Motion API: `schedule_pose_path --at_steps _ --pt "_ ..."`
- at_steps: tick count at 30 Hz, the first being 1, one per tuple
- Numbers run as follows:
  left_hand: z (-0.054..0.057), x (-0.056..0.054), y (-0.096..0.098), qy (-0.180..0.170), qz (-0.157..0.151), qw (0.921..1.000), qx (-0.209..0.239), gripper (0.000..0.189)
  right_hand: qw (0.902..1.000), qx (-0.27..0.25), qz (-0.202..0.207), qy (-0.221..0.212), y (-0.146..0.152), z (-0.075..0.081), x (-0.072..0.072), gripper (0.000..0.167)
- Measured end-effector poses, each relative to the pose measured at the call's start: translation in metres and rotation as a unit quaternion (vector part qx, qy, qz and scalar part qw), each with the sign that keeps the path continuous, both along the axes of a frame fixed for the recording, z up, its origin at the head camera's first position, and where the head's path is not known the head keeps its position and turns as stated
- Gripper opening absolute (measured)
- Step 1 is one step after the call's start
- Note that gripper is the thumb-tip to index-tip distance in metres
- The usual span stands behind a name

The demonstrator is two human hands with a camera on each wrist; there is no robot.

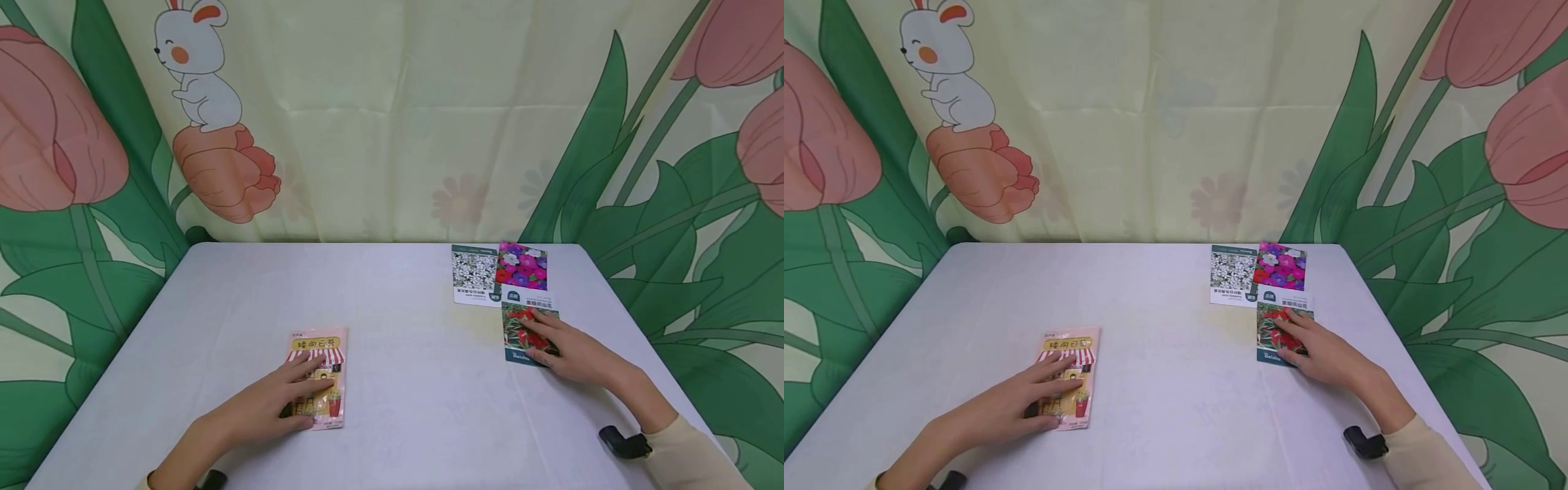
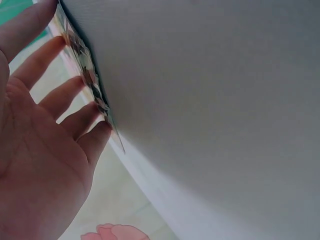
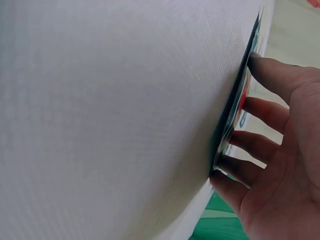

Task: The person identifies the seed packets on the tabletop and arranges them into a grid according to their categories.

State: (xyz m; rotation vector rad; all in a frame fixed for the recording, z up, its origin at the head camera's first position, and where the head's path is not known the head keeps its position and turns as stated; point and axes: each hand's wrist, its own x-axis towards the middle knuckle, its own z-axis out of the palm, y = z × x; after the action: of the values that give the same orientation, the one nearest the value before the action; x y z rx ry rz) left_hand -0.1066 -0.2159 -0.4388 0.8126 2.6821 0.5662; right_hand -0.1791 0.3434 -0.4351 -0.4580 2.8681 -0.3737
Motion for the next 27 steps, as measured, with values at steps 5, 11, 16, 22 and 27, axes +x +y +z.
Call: schedule_pose_path --at_steps 5,11,16,22,27 --pt "-0.0008 0.0009 -0.0029 0.005 0.001 1.0000 0.003 0.059 1.0000 0.001 -0.001 0.000 0.0003 0.0000 0.0005 0.073" --pt "-0.0014 0.0014 -0.0061 -0.002 0.006 1.0000 0.002 0.059 1.0000 0.001 -0.001 0.001 0.0000 0.0003 0.0010 0.073" --pt "-0.0018 0.0017 -0.0089 0.008 0.003 1.0000 0.003 0.059 1.0000 0.003 -0.002 -0.003 -0.0005 0.0006 0.0009 0.073" --pt "-0.0014 0.0007 -0.0094 0.018 0.002 0.9998 -0.002 0.060 1.0000 0.001 -0.001 -0.003 -0.0011 0.0023 0.0002 0.073" --pt "0.0016 0.0016 -0.0081 0.013 0.010 0.9999 -0.003 0.061 1.0000 0.000 0.001 -0.003 -0.0024 0.0043 0.0008 0.073"
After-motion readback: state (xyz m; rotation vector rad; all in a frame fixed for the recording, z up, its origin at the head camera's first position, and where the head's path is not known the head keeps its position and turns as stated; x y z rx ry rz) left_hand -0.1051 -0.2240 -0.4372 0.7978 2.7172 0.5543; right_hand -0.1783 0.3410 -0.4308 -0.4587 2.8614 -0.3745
